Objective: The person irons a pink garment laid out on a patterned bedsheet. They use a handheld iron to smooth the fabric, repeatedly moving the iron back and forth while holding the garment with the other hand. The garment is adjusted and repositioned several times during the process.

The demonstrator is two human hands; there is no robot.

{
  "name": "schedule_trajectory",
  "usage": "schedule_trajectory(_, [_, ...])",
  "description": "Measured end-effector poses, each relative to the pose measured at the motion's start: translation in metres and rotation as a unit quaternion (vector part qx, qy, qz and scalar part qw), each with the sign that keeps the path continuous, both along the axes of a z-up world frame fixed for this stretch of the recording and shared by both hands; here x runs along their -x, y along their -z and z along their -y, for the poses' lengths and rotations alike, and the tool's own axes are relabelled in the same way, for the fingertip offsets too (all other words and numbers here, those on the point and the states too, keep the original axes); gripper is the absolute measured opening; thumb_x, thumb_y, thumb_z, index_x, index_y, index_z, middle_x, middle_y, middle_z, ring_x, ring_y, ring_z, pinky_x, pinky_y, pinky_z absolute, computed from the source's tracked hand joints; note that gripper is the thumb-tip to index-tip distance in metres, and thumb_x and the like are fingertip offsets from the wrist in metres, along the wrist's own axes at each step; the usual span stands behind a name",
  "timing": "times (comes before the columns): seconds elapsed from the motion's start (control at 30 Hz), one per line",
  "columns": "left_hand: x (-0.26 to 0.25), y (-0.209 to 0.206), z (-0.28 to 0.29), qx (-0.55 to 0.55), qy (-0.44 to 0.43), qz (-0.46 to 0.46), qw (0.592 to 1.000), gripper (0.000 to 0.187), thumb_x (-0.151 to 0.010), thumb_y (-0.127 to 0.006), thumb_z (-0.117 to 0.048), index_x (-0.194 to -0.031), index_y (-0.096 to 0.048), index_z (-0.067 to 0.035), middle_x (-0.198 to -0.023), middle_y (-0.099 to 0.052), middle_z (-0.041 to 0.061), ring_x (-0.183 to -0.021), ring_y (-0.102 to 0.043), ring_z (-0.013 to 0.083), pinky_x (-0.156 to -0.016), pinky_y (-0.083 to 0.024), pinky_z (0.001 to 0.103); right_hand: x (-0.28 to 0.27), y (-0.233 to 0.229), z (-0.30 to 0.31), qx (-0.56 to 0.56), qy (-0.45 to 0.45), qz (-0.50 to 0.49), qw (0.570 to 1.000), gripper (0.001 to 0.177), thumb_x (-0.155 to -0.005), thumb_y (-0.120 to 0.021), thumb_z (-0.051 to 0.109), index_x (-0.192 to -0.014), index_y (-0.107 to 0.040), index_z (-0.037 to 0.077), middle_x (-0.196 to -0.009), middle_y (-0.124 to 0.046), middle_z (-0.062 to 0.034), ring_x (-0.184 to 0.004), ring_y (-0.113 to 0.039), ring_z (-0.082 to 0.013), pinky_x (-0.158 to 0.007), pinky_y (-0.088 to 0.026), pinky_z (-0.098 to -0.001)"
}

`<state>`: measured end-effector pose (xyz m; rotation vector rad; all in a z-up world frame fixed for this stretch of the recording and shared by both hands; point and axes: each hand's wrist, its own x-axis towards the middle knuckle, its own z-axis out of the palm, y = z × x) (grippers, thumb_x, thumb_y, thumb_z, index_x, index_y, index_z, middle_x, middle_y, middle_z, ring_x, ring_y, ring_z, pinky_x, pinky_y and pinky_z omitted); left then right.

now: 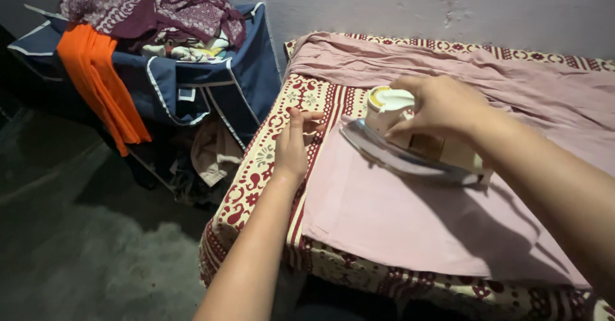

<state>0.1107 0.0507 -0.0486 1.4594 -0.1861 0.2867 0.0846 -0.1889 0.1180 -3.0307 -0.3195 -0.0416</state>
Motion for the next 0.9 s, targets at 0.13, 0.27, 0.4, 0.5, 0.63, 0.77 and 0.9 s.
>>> schedule_trajectory(0.13, [0.01,-0.005,0.003,-0.093,-0.024,0.006,0.995,0.062,-0.106,-0.033,-0.053,-0.112,-0.074,-0.006,-0.098,-0.075,0.008,-0.094,-0.071,0.0198,-0.087,-0.055,0.033,0.035,0.003,0.007,0.008,0.047,-0.11,0.993,0.084,-0.067,-0.085,0.05,-0.144,-0.053,0.04,-0.101,-0.078,-0.0044,-0.087,-0.078,-0.025,-0.078,-0.062,-0.0417])
schedule_trajectory(0.27, [0.022,-0.011,0.011,-0.363,-0.084,0.09,0.924,0.039,-0.103,-0.052,-0.043,-0.112,-0.074,-0.012,-0.108,-0.074,0.008,-0.11,-0.066,0.0289,-0.098,-0.049,0.04,0.084,0.005,0.028,0.112,0.079,-0.215,0.967,0.09,-0.073,-0.082,0.052,-0.154,-0.043,0.049,-0.093,-0.081,-0.0003,-0.079,-0.078,-0.019,-0.071,-0.062,-0.0342])
schedule_trajectory(0.4, [0.031,-0.012,0.019,-0.449,-0.116,0.166,0.87,0.049,-0.087,-0.069,-0.043,-0.126,-0.066,-0.014,-0.129,-0.06,0.011,-0.127,-0.052,0.0329,-0.106,-0.038,0.048,0.108,0.008,0.053,0.119,0.024,-0.133,0.984,0.103,-0.053,-0.088,0.067,-0.148,-0.048,0.056,-0.09,-0.08,0.0004,-0.082,-0.077,-0.0208,-0.074,-0.059,-0.0344])
schedule_trajectory(0.5, [0.032,-0.015,0.021,-0.49,-0.111,0.124,0.855,0.059,-0.086,-0.07,-0.047,-0.136,-0.059,-0.017,-0.14,-0.054,0.01,-0.135,-0.046,0.0315,-0.112,-0.031,0.05,0.092,0.014,0.057,0.107,0.033,-0.103,0.988,0.101,-0.052,-0.084,0.065,-0.146,-0.05,0.051,-0.093,-0.08,-0.0021,-0.084,-0.077,-0.0221,-0.075,-0.058,-0.0352])
schedule_trajectory(0.63, [0.03,-0.019,0.023,-0.544,-0.077,0.129,0.826,0.07,-0.086,-0.065,-0.05,-0.149,-0.05,-0.025,-0.156,-0.037,0.019,-0.14,-0.035,0.0361,-0.111,-0.023,0.051,0.033,0.011,0.054,0.077,0.096,-0.103,0.987,0.099,-0.065,-0.087,0.061,-0.154,-0.047,0.039,-0.092,-0.08,-0.0096,-0.086,-0.077,-0.0235,-0.075,-0.059,-0.0367])
schedule_trajectory(0.77, [0.03,-0.021,0.023,-0.591,0.013,0.152,0.792,0.063,-0.097,-0.049,-0.052,-0.156,-0.041,-0.032,-0.165,-0.025,0.014,-0.152,-0.023,0.0307,-0.12,-0.014,0.051,-0.013,0.004,0.057,0.01,0.019,0.037,0.999,0.088,-0.058,-0.092,0.055,-0.137,-0.061,0.031,-0.1,-0.078,-0.0097,-0.089,-0.074,-0.0289,-0.078,-0.056,-0.0436])
schedule_trajectory(0.9, [0.027,-0.024,0.027,-0.658,0.033,0.096,0.746,0.057,-0.1,-0.04,-0.05,-0.153,-0.041,-0.032,-0.165,-0.028,0.004,-0.152,-0.023,0.0255,-0.122,-0.01,0.055,-0.017,0.006,0.059,0.005,0.023,0.021,1.0,0.075,-0.061,-0.092,0.051,-0.126,-0.069,0.023,-0.1,-0.079,-0.0096,-0.093,-0.074,-0.0286,-0.08,-0.056,-0.0452])
